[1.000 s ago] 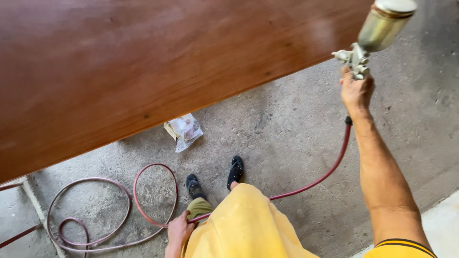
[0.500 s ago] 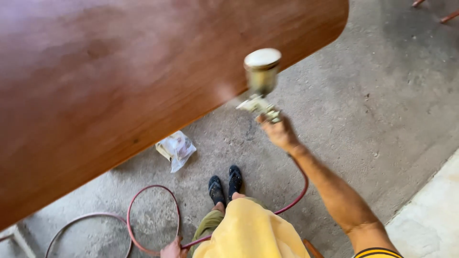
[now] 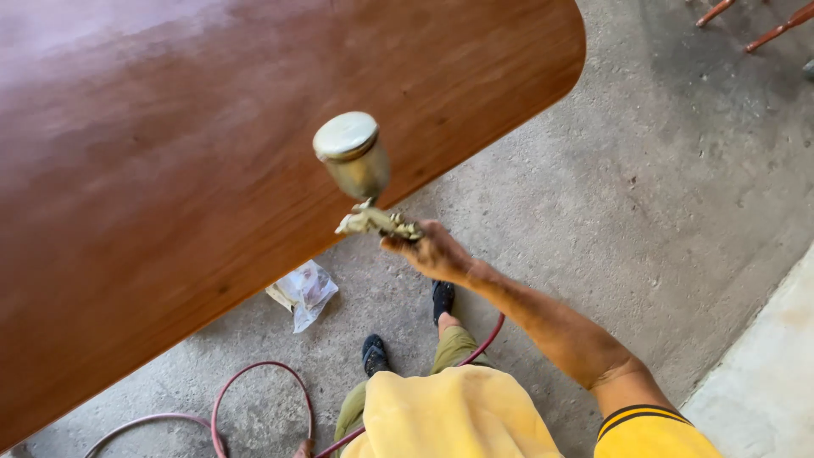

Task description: Applying a spray finish to a wooden table top using a pneumatic spray gun.

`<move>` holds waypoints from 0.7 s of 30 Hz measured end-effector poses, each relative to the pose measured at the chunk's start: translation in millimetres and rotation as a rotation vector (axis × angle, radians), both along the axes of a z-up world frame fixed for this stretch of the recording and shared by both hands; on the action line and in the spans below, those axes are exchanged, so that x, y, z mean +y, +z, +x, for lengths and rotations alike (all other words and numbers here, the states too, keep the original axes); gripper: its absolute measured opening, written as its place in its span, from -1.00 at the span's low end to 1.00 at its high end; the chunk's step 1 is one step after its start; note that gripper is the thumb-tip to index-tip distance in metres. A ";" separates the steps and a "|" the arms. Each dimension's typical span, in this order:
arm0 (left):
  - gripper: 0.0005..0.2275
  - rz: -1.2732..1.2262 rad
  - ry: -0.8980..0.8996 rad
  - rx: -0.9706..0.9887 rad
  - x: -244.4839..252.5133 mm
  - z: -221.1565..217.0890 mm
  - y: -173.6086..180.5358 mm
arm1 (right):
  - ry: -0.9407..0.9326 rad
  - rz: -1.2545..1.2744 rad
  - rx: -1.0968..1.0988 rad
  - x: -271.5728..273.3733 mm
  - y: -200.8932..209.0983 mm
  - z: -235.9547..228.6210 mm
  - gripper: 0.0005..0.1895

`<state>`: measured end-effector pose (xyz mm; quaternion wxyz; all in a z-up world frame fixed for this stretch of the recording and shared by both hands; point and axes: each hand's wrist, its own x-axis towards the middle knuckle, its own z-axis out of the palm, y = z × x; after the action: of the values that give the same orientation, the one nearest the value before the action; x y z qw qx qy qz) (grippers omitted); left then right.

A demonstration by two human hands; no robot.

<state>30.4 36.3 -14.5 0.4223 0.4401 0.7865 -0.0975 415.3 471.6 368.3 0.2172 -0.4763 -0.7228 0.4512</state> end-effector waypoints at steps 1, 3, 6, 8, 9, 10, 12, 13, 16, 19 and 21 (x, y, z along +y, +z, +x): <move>-0.52 -0.002 0.007 -0.007 5.3 9.4 -1.1 | 0.006 -0.003 -0.002 12.7 0.4 11.9 -0.67; -0.51 -0.008 0.025 -0.020 15.6 31.6 -2.8 | -0.061 0.303 0.025 39.9 0.6 37.9 -0.71; -0.40 -0.004 -0.128 0.107 47.9 58.0 17.6 | -0.260 0.189 0.157 80.8 -27.3 104.4 -0.71; -0.40 -0.046 -0.112 0.087 83.5 91.9 38.0 | -0.307 0.102 0.105 111.2 -27.2 147.7 -0.67; -0.41 -0.095 -0.116 0.067 90.8 104.4 55.1 | -0.372 0.007 0.049 116.4 -27.6 169.8 -0.62; -0.41 -0.115 -0.114 0.070 100.2 122.3 72.2 | -0.371 -0.013 0.049 123.7 -30.5 192.2 -0.62; -0.51 -0.007 -0.178 0.135 138.5 160.2 93.3 | -0.411 0.153 0.061 154.2 -37.0 234.6 -0.69; -0.51 -0.020 -0.176 0.138 143.3 172.4 102.0 | -0.409 0.141 0.063 160.2 -44.1 256.7 -0.69; -0.58 0.051 -0.179 0.110 166.8 207.0 119.9 | -0.480 0.111 0.031 182.8 -58.7 317.1 -0.76; -0.58 0.084 -0.120 0.070 186.7 235.8 130.8 | -0.539 0.138 -0.059 207.3 -51.8 356.5 -0.73; -0.58 0.029 -0.155 0.105 198.7 251.4 136.7 | -0.626 0.146 -0.085 223.6 -41.7 377.0 -0.62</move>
<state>281.8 234.9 122.2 0.3652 0.4997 0.7726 -0.1415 792.3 695.2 326.6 0.3486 -0.6772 -0.5798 0.2892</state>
